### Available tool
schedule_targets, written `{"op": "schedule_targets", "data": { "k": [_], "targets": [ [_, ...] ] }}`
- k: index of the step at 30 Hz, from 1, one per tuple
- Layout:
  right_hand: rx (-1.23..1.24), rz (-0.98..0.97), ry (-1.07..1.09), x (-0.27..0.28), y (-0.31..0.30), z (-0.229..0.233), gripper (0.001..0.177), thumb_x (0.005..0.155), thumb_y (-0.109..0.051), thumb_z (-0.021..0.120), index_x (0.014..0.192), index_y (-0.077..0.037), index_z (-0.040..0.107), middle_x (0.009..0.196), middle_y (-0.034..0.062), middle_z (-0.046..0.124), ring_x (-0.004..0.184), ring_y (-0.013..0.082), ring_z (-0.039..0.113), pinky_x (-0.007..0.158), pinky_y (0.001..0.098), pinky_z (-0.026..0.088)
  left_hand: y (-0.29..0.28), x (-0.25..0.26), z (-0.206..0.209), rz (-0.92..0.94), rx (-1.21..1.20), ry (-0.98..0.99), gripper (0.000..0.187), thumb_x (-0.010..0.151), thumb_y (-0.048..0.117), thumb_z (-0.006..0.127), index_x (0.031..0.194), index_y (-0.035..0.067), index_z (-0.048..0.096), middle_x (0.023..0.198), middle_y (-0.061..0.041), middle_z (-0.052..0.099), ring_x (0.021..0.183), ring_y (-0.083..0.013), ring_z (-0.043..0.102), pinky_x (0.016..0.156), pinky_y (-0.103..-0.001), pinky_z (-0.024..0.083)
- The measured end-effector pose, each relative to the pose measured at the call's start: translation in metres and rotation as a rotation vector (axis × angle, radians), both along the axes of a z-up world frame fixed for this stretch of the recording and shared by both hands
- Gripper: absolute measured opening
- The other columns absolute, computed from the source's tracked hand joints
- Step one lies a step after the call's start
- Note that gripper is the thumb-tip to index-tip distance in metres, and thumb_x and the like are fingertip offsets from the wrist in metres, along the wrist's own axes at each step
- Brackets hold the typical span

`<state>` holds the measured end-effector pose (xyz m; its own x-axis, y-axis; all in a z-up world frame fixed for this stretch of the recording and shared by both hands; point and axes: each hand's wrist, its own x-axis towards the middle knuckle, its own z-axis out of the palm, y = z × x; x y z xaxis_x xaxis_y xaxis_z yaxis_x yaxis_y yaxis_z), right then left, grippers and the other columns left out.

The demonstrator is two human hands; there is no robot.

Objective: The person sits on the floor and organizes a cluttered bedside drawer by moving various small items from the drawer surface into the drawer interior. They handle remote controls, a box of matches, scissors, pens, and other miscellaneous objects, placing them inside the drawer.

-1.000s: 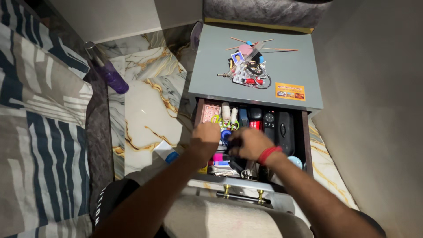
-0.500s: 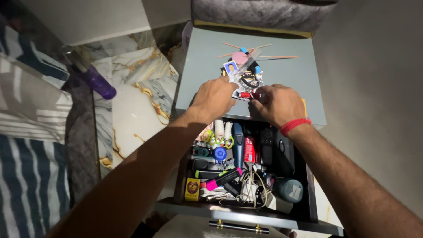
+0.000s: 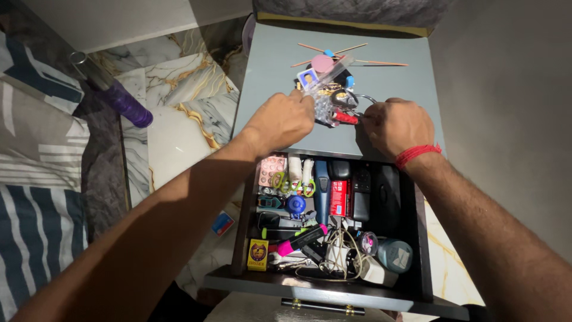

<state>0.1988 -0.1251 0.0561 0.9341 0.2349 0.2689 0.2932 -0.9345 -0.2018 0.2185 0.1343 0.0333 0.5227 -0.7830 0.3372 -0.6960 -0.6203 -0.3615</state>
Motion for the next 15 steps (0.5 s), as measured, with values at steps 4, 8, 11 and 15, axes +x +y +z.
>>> {"op": "schedule_targets", "data": {
  "k": [4, 8, 11, 15],
  "targets": [
    [-0.013, -0.054, 0.128, -0.002, -0.007, 0.001, 0.020, 0.090, -0.028, 0.070, 0.101, -0.017, 0.081, 0.093, 0.0117, 0.074, 0.085, 0.0361, 0.070, 0.079, 0.0461, 0.057, 0.001, -0.009, 0.011, 0.003, -0.061, -0.049, 0.010, 0.079, 0.008, 0.065, 0.080, 0.000, 0.071, 0.083, -0.012, 0.065, 0.083, -0.0262, 0.068, 0.055, -0.037, 0.057],
    [0.085, 0.029, 0.051, -0.018, -0.004, 0.002, 0.021, 0.088, -0.028, 0.072, 0.098, -0.012, 0.080, 0.091, 0.0104, 0.074, 0.082, 0.0332, 0.071, 0.075, 0.0452, 0.056, 0.001, -0.024, 0.021, 0.105, -0.071, -0.084, 0.009, 0.078, 0.008, 0.065, 0.079, 0.001, 0.071, 0.083, -0.011, 0.064, 0.083, -0.0249, 0.067, 0.055, -0.036, 0.057],
    [0.205, 0.013, -0.012, -0.035, 0.003, -0.001, 0.022, 0.087, -0.027, 0.074, 0.100, -0.010, 0.080, 0.091, 0.0114, 0.074, 0.080, 0.0303, 0.072, 0.074, 0.0431, 0.057, -0.002, -0.035, 0.022, 0.151, -0.168, -0.088, 0.009, 0.079, 0.007, 0.064, 0.080, 0.001, 0.071, 0.083, -0.010, 0.064, 0.080, -0.0254, 0.067, 0.056, -0.037, 0.058],
    [0.415, -0.043, 0.053, -0.056, 0.012, 0.000, 0.024, 0.088, -0.027, 0.076, 0.102, -0.007, 0.079, 0.091, 0.0102, 0.076, 0.077, 0.0214, 0.074, 0.075, 0.0365, 0.058, 0.000, -0.055, 0.029, 0.242, -0.431, -0.141, 0.009, 0.079, 0.010, 0.068, 0.083, 0.004, 0.074, 0.081, -0.010, 0.066, 0.077, -0.0263, 0.066, 0.057, -0.040, 0.057]
  ]
}}
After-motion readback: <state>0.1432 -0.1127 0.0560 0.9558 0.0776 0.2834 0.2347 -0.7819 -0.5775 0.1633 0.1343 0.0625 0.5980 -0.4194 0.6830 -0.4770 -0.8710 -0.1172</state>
